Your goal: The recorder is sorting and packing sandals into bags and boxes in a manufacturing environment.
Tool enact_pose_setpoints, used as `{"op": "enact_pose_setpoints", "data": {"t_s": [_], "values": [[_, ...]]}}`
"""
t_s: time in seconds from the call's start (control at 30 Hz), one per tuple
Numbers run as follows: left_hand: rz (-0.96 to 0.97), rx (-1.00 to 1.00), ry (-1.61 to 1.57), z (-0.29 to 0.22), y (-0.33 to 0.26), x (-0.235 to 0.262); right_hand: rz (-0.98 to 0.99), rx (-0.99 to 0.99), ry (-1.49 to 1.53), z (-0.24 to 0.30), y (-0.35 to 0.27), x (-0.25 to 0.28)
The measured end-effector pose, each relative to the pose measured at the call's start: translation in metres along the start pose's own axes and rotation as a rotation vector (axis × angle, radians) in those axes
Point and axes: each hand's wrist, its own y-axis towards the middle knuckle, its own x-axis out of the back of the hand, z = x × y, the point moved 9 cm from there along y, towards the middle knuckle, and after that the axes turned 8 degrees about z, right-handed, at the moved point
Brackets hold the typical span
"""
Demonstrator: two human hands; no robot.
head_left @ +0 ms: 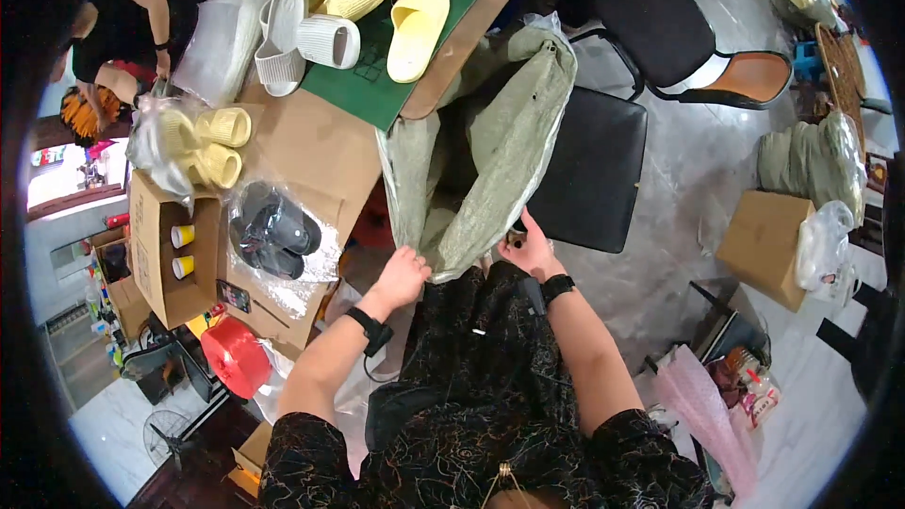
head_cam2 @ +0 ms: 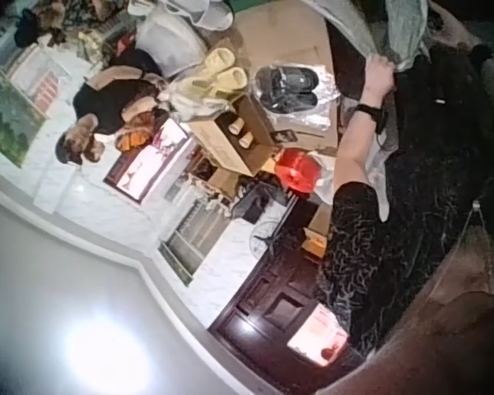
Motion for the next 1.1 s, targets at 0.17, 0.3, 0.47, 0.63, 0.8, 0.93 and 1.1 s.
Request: {"op": "enact_pose_setpoints", "data": {"t_s": [0.17,0.3,0.47,0.63,0.8,0.93,1.1], "values": [[-0.022,0.131,-0.112,0.007,-0.004,-0.015,0.057,-0.071,-0.016,-0.01,0.016,0.02],[-0.173,0.244,-0.333,0.011,0.012,0.026,-0.023,-0.075,-0.052,-0.015,0.01,0.034],[0.169,0.151,-0.339,-0.032,0.047,0.009,-0.119,0.016,-0.443,-0.002,0.0,0.048],[0.054,0.204,-0.217,-0.04,0.056,-0.037,-0.128,0.344,-0.889,0.043,-0.022,-0.008],[-0.194,0.132,-0.351,-0.053,0.046,0.007,0.07,0.34,-0.983,0.057,-0.036,-0.041],[-0.313,0.243,-0.54,-0.043,0.036,0.037,0.093,0.436,-0.832,0.057,-0.063,-0.051],[-0.36,0.08,-0.437,-0.063,0.042,0.058,-0.061,0.446,-0.468,0.069,-0.092,-0.024]]}}
